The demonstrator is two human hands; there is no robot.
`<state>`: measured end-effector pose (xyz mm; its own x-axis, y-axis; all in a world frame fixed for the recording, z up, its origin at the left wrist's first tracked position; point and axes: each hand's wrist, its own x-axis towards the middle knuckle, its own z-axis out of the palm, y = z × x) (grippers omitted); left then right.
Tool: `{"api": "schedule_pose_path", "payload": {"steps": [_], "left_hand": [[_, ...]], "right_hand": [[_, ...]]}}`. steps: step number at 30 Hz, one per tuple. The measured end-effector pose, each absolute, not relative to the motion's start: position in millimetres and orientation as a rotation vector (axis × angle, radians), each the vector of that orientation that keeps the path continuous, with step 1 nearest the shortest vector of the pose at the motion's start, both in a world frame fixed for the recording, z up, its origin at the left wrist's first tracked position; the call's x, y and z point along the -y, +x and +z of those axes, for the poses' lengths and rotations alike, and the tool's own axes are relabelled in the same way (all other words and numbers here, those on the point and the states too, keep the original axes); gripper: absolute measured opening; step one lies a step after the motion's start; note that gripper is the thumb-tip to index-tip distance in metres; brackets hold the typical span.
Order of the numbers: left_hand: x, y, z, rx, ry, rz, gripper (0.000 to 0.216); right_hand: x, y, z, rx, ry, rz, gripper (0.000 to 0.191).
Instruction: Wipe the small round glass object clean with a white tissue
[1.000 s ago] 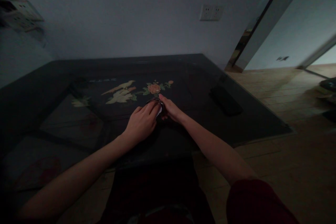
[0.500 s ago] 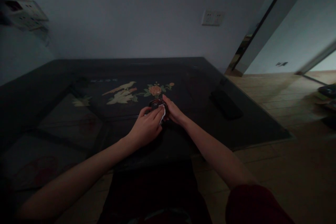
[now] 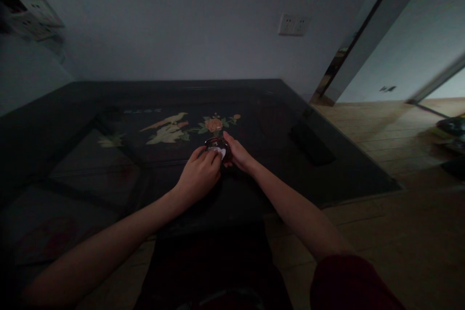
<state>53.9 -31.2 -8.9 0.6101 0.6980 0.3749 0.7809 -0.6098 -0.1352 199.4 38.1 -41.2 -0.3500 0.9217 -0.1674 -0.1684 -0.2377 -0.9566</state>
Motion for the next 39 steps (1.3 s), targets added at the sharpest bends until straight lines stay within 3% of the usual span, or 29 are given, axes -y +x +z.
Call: {"api": "schedule_pose_path", "payload": {"steps": [7,14,20,29,39], "left_hand": [[24,50,-13,1.132,-2.583,-0.475,0.046],[28,51,-7,1.164,-2.615,-0.437,0.029],[25,50,-13,1.141,-2.635,-0.495,0.045],[25,51,-11,1.098,-2.606,-0.457,0.035],[25,51,-16,1.139,-2.578,-0.506,0.043]], "right_hand": [[-36,198,-36,1.131,-1.016,1.691,0.054],[-36,197,-36,1.142,-1.078,1.690,0.054],[-34,197,-31,1.092,-1.091,1.674,0.050],[-35,197,-35,1.176,-1.063,1.667,0.056],[-37,197,-37,1.175,-1.049,1.645,0.057]]}}
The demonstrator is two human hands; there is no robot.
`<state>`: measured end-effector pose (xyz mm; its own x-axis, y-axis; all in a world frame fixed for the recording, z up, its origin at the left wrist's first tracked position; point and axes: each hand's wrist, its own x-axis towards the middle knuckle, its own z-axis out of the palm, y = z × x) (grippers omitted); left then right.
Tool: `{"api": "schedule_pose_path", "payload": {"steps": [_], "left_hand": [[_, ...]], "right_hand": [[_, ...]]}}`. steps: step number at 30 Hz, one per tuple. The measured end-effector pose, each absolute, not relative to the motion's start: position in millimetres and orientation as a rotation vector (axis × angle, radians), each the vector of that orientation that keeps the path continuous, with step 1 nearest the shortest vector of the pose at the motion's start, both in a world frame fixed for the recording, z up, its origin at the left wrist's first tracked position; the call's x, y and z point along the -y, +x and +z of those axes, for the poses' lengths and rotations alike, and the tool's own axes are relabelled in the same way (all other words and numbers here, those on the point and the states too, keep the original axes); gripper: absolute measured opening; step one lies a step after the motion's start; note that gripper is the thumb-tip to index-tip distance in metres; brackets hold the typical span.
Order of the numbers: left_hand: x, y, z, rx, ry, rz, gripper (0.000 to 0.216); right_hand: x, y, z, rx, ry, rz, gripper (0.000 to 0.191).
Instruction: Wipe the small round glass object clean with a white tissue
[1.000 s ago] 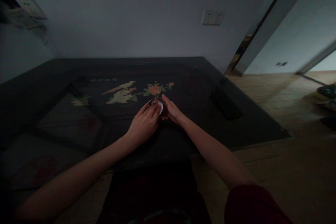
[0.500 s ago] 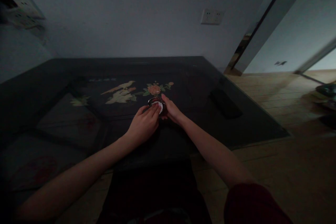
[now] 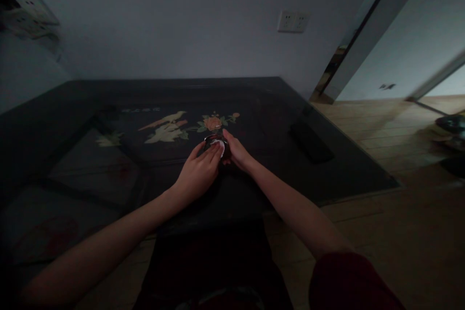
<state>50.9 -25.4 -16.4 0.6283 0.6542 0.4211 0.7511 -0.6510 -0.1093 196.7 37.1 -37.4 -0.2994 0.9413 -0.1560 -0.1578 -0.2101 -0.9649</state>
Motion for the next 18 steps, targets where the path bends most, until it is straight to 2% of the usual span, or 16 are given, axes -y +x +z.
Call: {"api": "schedule_pose_path", "payload": {"steps": [9,15,18], "left_hand": [[26.7,49.3,-9.3,1.150,-2.690,-0.550,0.033],[23.6,48.8,-13.8,1.130,-2.689,-0.576,0.044],[24.5,49.0,-13.4,1.150,-2.624,-0.549,0.041]], "right_hand": [[-35.0,197.2,-36.6,1.218,-1.076,1.636,0.057],[-35.3,196.0,-35.6,1.136,-1.082,1.623,0.055],[-36.2,195.3,-37.6,1.151,-1.080,1.630,0.055]]}}
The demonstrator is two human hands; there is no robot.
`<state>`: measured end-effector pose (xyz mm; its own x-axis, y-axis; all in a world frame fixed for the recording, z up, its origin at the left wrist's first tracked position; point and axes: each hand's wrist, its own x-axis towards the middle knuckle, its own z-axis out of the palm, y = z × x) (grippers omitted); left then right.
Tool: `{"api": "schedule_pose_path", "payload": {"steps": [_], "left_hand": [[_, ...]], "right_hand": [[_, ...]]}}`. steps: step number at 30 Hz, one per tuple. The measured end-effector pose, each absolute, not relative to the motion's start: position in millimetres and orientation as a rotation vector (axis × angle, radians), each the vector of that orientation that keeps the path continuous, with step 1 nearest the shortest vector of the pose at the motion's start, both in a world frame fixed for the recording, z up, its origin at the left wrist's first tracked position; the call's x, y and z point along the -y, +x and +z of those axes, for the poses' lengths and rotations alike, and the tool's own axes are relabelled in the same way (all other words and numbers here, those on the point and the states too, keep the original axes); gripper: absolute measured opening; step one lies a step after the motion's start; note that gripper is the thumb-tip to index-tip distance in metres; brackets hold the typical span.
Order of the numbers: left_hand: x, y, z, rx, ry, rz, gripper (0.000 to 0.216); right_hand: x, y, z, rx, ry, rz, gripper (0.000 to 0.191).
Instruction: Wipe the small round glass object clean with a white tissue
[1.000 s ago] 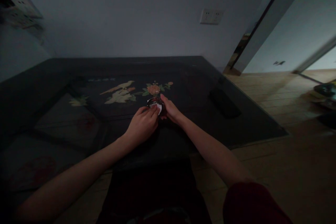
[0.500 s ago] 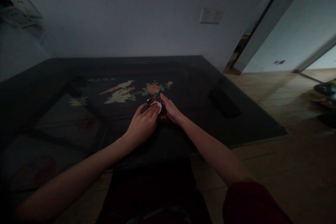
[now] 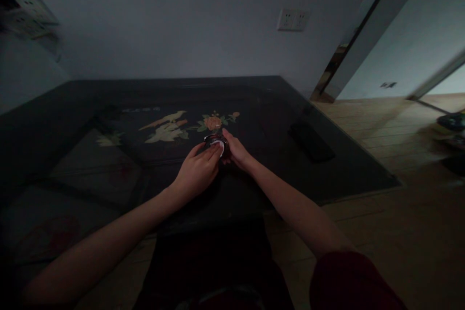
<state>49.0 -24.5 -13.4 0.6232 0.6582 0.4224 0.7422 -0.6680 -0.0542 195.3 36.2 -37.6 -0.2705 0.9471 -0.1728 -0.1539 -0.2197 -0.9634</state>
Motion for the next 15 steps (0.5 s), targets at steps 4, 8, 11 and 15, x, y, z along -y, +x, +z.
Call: {"api": "schedule_pose_path", "payload": {"steps": [4,8,11,15], "left_hand": [[26.7,49.2,-7.6,1.157,-2.628,-0.497,0.025],[26.2,49.4,-8.0,1.132,-2.693,-0.533,0.026],[24.7,50.2,-12.7,1.090,-2.699,-0.599,0.038],[24.0,51.0,-16.3,1.134,-2.633,-0.590,0.042]], "right_hand": [[-34.3,195.1,-38.0,1.239,-1.058,1.613,0.055],[-33.3,196.9,-38.2,1.251,-1.044,1.609,0.055],[-35.1,198.0,-39.2,1.185,-1.032,1.626,0.054],[-37.3,196.9,-39.7,1.163,-1.021,1.634,0.051]]}}
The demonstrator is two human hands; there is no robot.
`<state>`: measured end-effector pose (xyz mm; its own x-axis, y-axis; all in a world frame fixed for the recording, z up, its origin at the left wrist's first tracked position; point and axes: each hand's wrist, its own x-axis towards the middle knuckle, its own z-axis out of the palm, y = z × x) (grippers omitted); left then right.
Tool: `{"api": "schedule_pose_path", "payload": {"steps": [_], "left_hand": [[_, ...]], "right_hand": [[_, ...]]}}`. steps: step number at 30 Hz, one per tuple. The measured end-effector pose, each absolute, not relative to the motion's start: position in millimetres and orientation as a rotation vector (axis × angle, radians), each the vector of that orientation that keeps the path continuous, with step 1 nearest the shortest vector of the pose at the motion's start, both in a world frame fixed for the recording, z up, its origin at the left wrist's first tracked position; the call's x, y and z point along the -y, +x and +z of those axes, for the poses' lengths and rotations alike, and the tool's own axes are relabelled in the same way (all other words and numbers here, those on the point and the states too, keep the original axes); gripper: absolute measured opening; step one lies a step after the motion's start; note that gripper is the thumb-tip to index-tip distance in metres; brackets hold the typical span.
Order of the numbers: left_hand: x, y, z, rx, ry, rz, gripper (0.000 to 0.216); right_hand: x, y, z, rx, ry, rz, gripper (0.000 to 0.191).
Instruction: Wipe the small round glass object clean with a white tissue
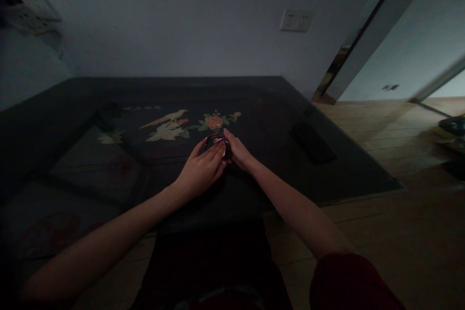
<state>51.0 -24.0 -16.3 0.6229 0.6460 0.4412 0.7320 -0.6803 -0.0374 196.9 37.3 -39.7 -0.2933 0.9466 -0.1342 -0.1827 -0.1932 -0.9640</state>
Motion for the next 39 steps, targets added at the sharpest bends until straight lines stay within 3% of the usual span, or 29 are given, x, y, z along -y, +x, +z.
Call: {"api": "schedule_pose_path", "payload": {"steps": [5,12,18,23,34,39], "left_hand": [[25,51,-15,1.199,-2.526,-0.517,0.041],[23,49,-9,1.096,-2.658,-0.403,0.021],[24,50,-18,1.095,-2.708,-0.569,0.044],[27,53,-17,1.281,-2.689,-0.464,0.051],[29,49,-5,1.352,-2.751,-0.273,0.040],[21,45,-13,1.244,-2.842,-0.393,0.058]], "right_hand": [[-37,196,-41,1.206,-1.045,1.616,0.053],[-34,198,-41,1.328,-1.032,1.584,0.057],[-37,199,-41,1.226,-1.020,1.625,0.058],[-39,197,-43,1.185,-1.066,1.629,0.056],[-36,197,-38,1.241,-1.100,1.593,0.057],[-36,198,-38,1.207,-1.081,1.614,0.057]]}}
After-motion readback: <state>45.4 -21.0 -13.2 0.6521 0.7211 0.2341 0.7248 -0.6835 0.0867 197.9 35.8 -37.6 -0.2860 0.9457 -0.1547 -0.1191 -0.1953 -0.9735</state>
